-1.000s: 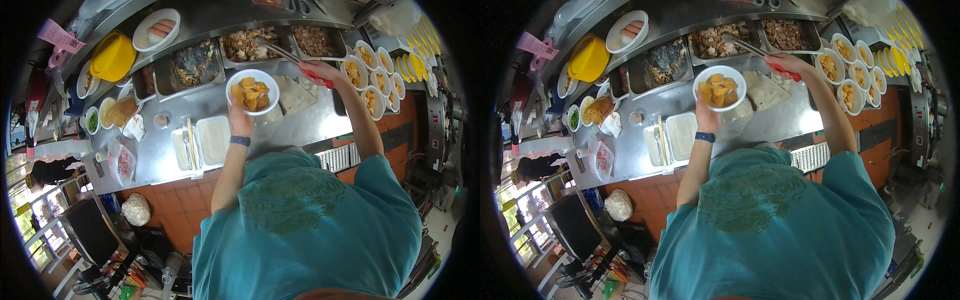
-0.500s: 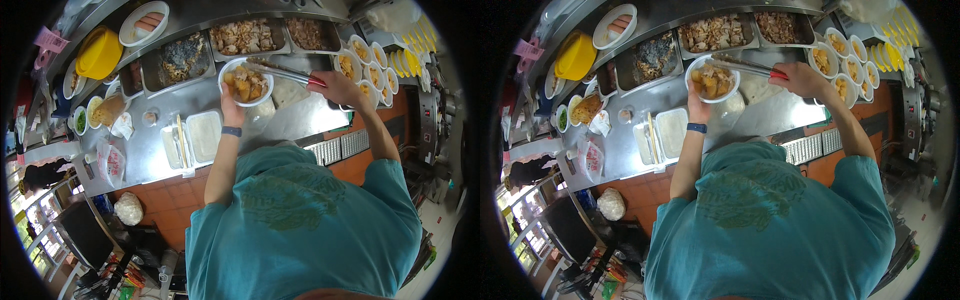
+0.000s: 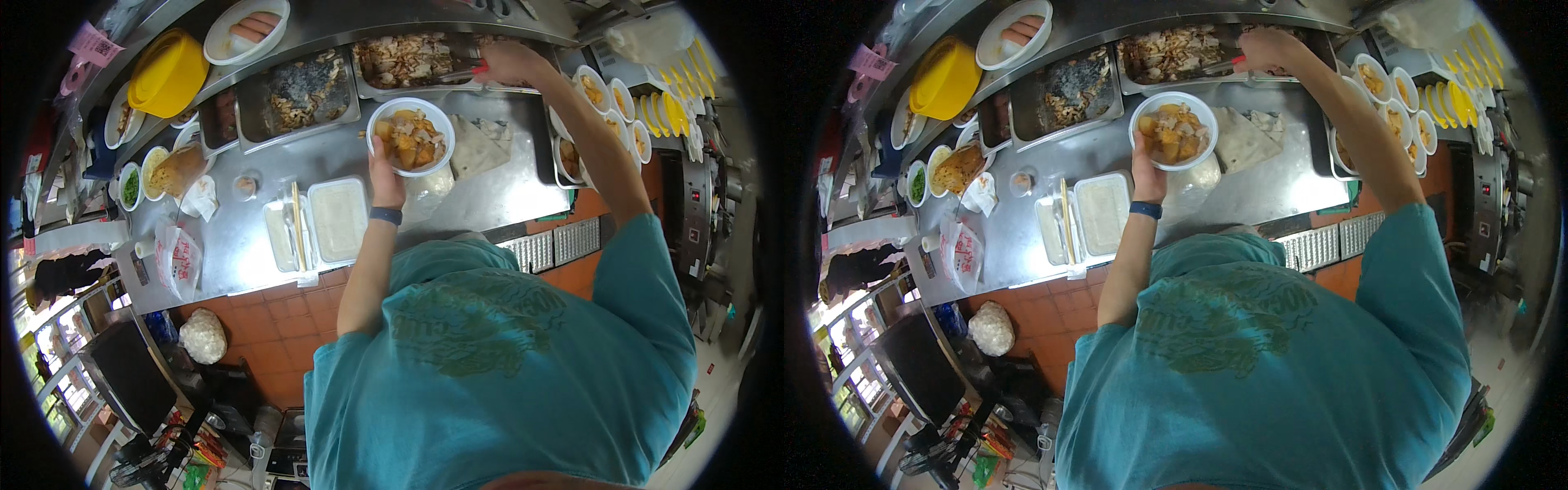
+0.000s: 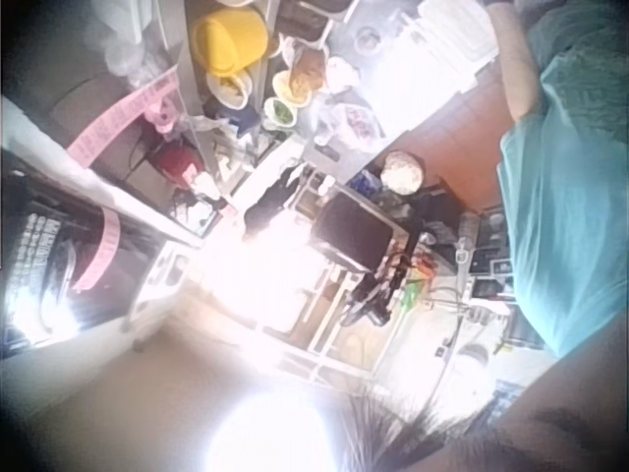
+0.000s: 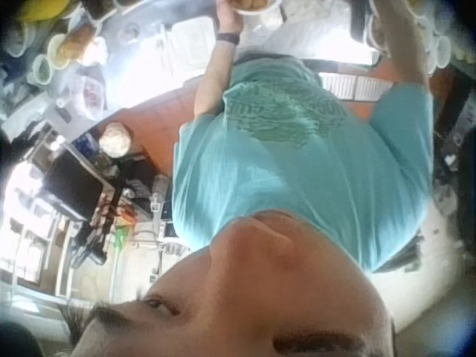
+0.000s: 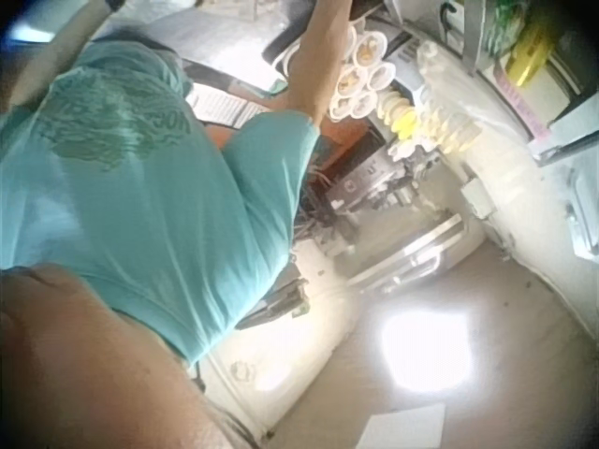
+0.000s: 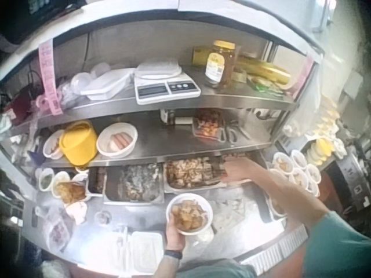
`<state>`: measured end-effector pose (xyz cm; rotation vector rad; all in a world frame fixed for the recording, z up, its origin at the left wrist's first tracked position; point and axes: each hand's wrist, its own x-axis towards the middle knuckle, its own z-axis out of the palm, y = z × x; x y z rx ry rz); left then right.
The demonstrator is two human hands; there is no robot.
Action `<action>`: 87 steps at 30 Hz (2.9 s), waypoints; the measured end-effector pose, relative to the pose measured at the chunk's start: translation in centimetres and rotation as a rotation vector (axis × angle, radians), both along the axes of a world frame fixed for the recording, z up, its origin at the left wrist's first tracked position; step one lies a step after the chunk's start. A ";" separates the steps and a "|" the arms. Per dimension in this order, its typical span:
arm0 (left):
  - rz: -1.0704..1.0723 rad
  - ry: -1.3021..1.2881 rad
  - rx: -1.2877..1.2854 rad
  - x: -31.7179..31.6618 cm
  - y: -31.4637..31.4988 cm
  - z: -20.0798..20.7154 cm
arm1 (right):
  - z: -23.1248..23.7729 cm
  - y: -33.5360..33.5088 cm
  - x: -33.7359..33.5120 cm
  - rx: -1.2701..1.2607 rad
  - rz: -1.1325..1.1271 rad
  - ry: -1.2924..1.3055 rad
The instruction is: The person assembles a takeout meal by placing cooked items into a styrofoam container, adding sauce from a ladle, and sealing it with a lid. They then prepare a second bowl by adding various toppings and broth from containers on the counter.
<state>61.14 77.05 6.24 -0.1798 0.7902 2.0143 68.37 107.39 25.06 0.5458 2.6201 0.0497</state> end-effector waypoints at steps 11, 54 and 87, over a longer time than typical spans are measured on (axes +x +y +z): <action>0.025 -0.033 -0.030 -0.4 0.3 0.0 | -1.4 4.3 2.5 -0.447 -0.248 0.037; -0.078 -0.015 -0.117 0.5 1.1 2.4 | 8.7 -8.1 17.0 -0.164 -0.246 0.323; -0.143 0.360 -0.309 2.9 0.8 4.6 | 6.1 -11.5 16.3 -0.177 -0.128 0.319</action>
